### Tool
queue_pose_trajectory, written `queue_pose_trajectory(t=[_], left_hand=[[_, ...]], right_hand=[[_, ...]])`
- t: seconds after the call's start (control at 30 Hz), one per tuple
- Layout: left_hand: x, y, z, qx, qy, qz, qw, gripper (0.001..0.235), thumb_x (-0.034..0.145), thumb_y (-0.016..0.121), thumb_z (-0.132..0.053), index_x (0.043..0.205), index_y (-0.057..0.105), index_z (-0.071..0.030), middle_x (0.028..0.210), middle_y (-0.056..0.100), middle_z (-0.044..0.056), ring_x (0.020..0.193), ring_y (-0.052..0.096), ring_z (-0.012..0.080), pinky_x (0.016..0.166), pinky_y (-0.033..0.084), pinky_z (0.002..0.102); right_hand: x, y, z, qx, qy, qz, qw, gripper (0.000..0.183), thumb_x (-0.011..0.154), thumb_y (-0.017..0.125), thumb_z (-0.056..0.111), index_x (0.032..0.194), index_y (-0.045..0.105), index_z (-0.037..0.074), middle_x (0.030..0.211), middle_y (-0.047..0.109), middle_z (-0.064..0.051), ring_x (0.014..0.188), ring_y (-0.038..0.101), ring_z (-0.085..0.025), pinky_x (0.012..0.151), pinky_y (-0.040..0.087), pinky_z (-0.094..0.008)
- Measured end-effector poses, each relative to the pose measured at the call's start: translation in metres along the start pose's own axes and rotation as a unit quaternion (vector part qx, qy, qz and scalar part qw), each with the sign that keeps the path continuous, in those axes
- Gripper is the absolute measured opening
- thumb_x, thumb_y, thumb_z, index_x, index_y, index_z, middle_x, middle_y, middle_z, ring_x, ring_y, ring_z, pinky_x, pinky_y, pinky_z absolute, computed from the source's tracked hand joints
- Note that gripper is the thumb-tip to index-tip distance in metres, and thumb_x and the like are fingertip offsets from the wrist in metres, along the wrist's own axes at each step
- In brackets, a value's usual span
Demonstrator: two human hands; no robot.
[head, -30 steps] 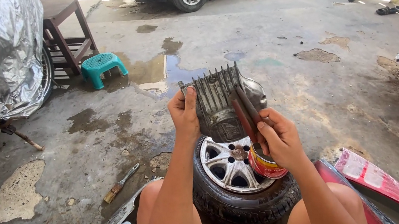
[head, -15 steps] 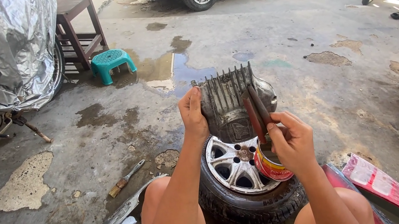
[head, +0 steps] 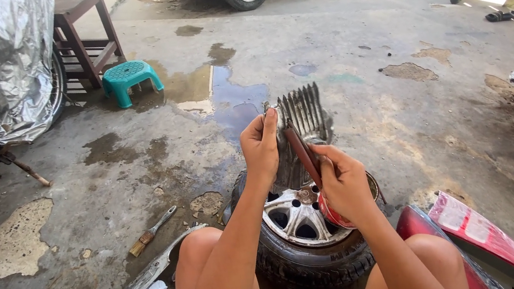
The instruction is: Sanding the cooling fins of a motorcycle engine component to clean or smooth the surface.
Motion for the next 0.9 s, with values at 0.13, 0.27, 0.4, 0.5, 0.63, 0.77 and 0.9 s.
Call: queue_pose_trajectory(t=[0.13, 0.27, 0.4, 0.5, 0.63, 0.77, 0.9], left_hand=[[-0.002, 0.002, 0.023, 0.048, -0.002, -0.003, 0.999, 0.054, 0.103, 0.066, -0.030, 0.056, 0.044, -0.015, 0.047, 0.037, -0.001, 0.051, 0.038, 0.0031, 0.052, 0.030, 0.023], [-0.005, 0.003, 0.021, 0.083, -0.016, -0.010, 0.996, 0.054, 0.101, 0.068, -0.032, 0.056, 0.045, -0.015, 0.047, 0.039, -0.001, 0.054, 0.039, 0.0031, 0.053, 0.030, 0.023], [-0.004, -0.001, 0.027, 0.073, -0.030, -0.024, 0.997, 0.055, 0.104, 0.064, -0.035, 0.057, 0.040, -0.018, 0.050, 0.032, -0.005, 0.055, 0.032, 0.0027, 0.055, 0.027, 0.024], [-0.002, -0.006, 0.034, 0.071, -0.040, -0.028, 0.996, 0.056, 0.106, 0.061, -0.037, 0.057, 0.040, -0.019, 0.051, 0.031, -0.007, 0.054, 0.031, 0.0023, 0.056, 0.027, 0.023], [0.001, -0.015, 0.057, 0.098, -0.047, -0.013, 0.994, 0.056, 0.107, 0.058, -0.039, 0.058, 0.040, -0.019, 0.051, 0.033, -0.005, 0.054, 0.033, 0.0026, 0.056, 0.028, 0.023], [-0.004, -0.014, 0.068, 0.128, -0.071, 0.004, 0.989, 0.059, 0.109, 0.051, -0.047, 0.058, 0.041, -0.018, 0.050, 0.037, -0.002, 0.054, 0.035, 0.0069, 0.057, 0.031, 0.027], [-0.012, -0.012, 0.052, 0.138, -0.103, -0.004, 0.985, 0.056, 0.109, 0.050, -0.045, 0.061, 0.040, -0.019, 0.055, 0.038, -0.004, 0.061, 0.037, 0.0084, 0.060, 0.032, 0.029]], right_hand=[[0.002, 0.001, -0.004, 0.008, 0.032, 0.018, 0.999, 0.042, 0.100, 0.041, 0.000, 0.126, 0.072, 0.013, 0.064, 0.064, -0.017, 0.042, 0.056, -0.020, 0.041, 0.048, -0.031], [0.002, -0.001, -0.009, -0.037, 0.031, 0.033, 0.998, 0.033, 0.102, 0.047, 0.008, 0.119, 0.075, 0.014, 0.063, 0.065, -0.013, 0.044, 0.056, -0.017, 0.042, 0.046, -0.028], [-0.013, 0.010, 0.004, -0.089, -0.002, 0.139, 0.986, 0.077, 0.083, 0.077, 0.012, 0.154, 0.047, 0.007, 0.099, 0.071, -0.021, 0.064, 0.070, -0.024, 0.055, 0.058, -0.033], [-0.018, 0.017, 0.002, -0.135, -0.010, 0.142, 0.981, 0.066, 0.094, 0.059, 0.006, 0.158, 0.043, 0.010, 0.114, 0.068, -0.031, 0.076, 0.073, -0.037, 0.060, 0.058, -0.044], [-0.016, 0.021, -0.010, -0.150, -0.022, 0.111, 0.982, 0.061, 0.095, 0.058, 0.007, 0.155, 0.048, 0.012, 0.110, 0.069, -0.032, 0.082, 0.073, -0.044, 0.061, 0.059, -0.045], [-0.009, 0.024, -0.012, -0.165, -0.044, 0.098, 0.980, 0.057, 0.096, 0.059, 0.015, 0.152, 0.051, 0.008, 0.105, 0.069, -0.033, 0.089, 0.071, -0.048, 0.066, 0.057, -0.050], [-0.003, 0.034, -0.037, -0.184, -0.081, 0.061, 0.978, 0.051, 0.097, 0.064, 0.026, 0.146, 0.060, 0.012, 0.093, 0.070, -0.020, 0.078, 0.071, -0.036, 0.062, 0.056, -0.040]])
Point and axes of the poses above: each hand's wrist, its own x-axis towards the middle knuckle, its own y-axis out of the palm, z = x × y, the point moved 3 cm from there along x, towards the middle knuckle
